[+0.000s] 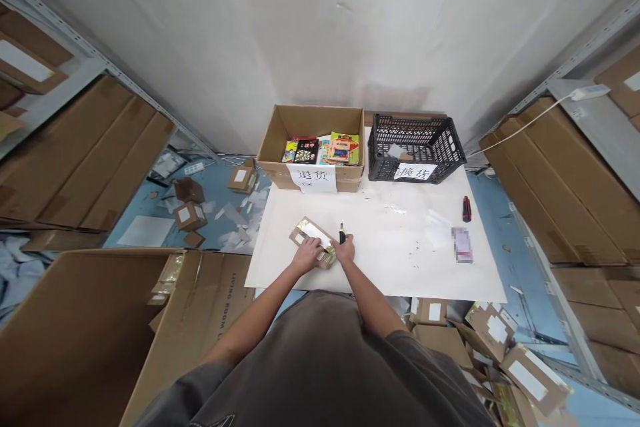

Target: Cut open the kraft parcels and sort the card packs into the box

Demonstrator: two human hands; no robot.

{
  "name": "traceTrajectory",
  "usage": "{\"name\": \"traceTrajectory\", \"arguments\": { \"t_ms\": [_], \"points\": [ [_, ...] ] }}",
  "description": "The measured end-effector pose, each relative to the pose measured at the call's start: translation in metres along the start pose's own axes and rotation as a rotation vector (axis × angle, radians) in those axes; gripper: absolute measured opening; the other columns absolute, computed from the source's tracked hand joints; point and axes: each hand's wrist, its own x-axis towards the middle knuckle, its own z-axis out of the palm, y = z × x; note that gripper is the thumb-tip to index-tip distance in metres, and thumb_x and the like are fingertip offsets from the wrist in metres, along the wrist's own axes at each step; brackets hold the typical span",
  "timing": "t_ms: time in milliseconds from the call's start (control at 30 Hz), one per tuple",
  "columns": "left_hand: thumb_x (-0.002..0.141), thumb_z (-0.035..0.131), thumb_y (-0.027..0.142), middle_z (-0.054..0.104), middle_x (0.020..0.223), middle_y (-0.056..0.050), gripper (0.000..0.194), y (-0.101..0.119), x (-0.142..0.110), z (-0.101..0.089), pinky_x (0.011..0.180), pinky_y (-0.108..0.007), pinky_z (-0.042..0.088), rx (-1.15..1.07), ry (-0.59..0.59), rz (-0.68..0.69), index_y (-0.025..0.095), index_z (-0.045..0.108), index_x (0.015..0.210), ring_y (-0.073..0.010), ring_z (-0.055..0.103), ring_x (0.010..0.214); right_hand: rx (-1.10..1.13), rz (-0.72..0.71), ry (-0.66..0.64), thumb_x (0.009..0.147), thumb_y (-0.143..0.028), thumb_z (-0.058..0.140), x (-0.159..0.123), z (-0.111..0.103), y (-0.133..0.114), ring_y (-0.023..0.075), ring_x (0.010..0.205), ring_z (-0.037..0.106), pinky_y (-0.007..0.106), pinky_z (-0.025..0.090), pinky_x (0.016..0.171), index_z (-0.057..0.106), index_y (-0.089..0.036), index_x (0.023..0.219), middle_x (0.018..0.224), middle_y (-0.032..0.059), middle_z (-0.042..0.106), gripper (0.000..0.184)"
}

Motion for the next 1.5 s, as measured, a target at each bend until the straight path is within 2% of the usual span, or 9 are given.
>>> {"name": "traceTrajectory", "arguments": {
  "t_ms": [167,267,400,633,800,1033,1100,1233,1500],
  "points": [
    [0.07,0.085,0.026,0.041,0.162,-0.012,0.061,-0.008,0.0,0.007,0.121,-0.05,0.026,-0.04,-0.05,-0.026,0.025,0.063,0.128,-0.0346,0.036,0.15,0.063,-0.154,-0.061,0.087,-0.06,0.061,-0.006,-0.015,0.005,0.0225,0.082,0.071,0.03,0.052,0.071,0.053,-0.026,0.112,0.093,0.0026,0.073,0.043],
    [0.067,0.087,0.025,0.043,0.161,-0.013,0.062,-0.011,0.001,0.008,0.12,-0.049,0.03,-0.088,-0.037,-0.022,0.024,0.064,0.125,-0.0344,0.04,0.148,0.123,-0.245,-0.279,0.096,-0.063,0.045,-0.016,-0.037,0.025,0.0172,0.067,0.07,0.026,0.051,0.065,0.057,-0.025,0.104,0.087,-0.0003,0.072,0.04],
    [0.067,0.087,0.026,0.046,0.159,-0.016,0.057,-0.013,0.004,0.007,0.116,-0.047,0.036,-0.074,-0.016,0.004,0.02,0.066,0.12,-0.0336,0.043,0.146,-0.226,-0.277,-0.581,0.101,-0.059,0.045,-0.029,-0.062,0.037,0.0148,0.062,0.069,0.023,0.048,0.066,0.063,-0.022,0.099,0.077,-0.0004,0.072,0.041],
    [0.065,0.089,0.029,0.048,0.157,-0.017,0.063,-0.016,0.014,0.008,0.113,-0.047,0.037,-0.06,-0.054,0.011,0.021,0.064,0.123,-0.0353,0.045,0.144,-0.649,-0.304,-0.468,0.097,-0.072,0.046,-0.035,-0.064,0.012,0.0262,0.088,0.073,0.029,0.046,0.072,0.074,-0.02,0.096,0.092,0.0122,0.077,0.059],
    [0.066,0.09,0.032,0.051,0.154,-0.017,0.065,-0.017,0.015,0.009,0.112,-0.045,0.037,-0.072,-0.043,0.009,0.021,0.064,0.124,-0.0337,0.048,0.142,-0.519,-0.243,-0.553,0.099,-0.076,0.032,-0.046,-0.06,0.024,0.0164,0.049,0.063,0.026,0.041,0.057,0.07,-0.018,0.088,0.062,0.0043,0.068,0.07],
    [0.078,0.081,0.045,0.053,0.154,-0.009,0.074,-0.034,0.012,0.007,0.118,-0.045,0.034,-0.173,0.015,0.002,0.029,0.054,0.144,-0.0323,0.043,0.146,-0.331,-0.142,-0.493,0.1,-0.072,0.037,-0.057,-0.07,0.049,0.0129,0.041,0.057,0.024,0.038,0.053,0.064,-0.019,0.084,0.059,0.0002,0.065,0.061],
    [0.082,0.077,0.048,0.049,0.158,-0.009,0.073,-0.044,0.021,0.005,0.122,-0.047,0.027,-0.167,0.057,-0.016,0.03,0.052,0.148,-0.0332,0.032,0.153,-0.266,-0.092,-0.429,0.1,-0.073,0.036,-0.061,-0.074,0.05,0.0127,0.042,0.058,0.024,0.038,0.053,0.063,-0.019,0.084,0.062,0.0006,0.066,0.062],
    [0.064,0.089,0.055,0.023,0.171,-0.011,0.111,-0.058,0.045,0.005,0.127,-0.057,0.011,-0.06,-0.02,-0.027,0.029,0.038,0.158,-0.0398,0.004,0.159,-0.189,-0.046,-0.351,0.1,-0.074,0.033,-0.071,-0.072,0.042,0.0129,0.045,0.06,0.023,0.038,0.054,0.063,-0.019,0.086,0.063,0.0002,0.065,0.063],
    [0.077,0.077,0.064,0.03,0.169,-0.009,0.086,-0.069,0.055,0.025,0.126,-0.058,0.016,-0.077,0.077,0.037,0.034,0.049,0.153,-0.04,0.014,0.158,-0.412,-0.138,-0.26,0.107,-0.063,0.026,-0.087,-0.048,0.044,0.0227,0.092,0.069,0.026,0.04,0.072,0.069,-0.022,0.106,0.097,0.0093,0.075,0.059]
  ]
}}
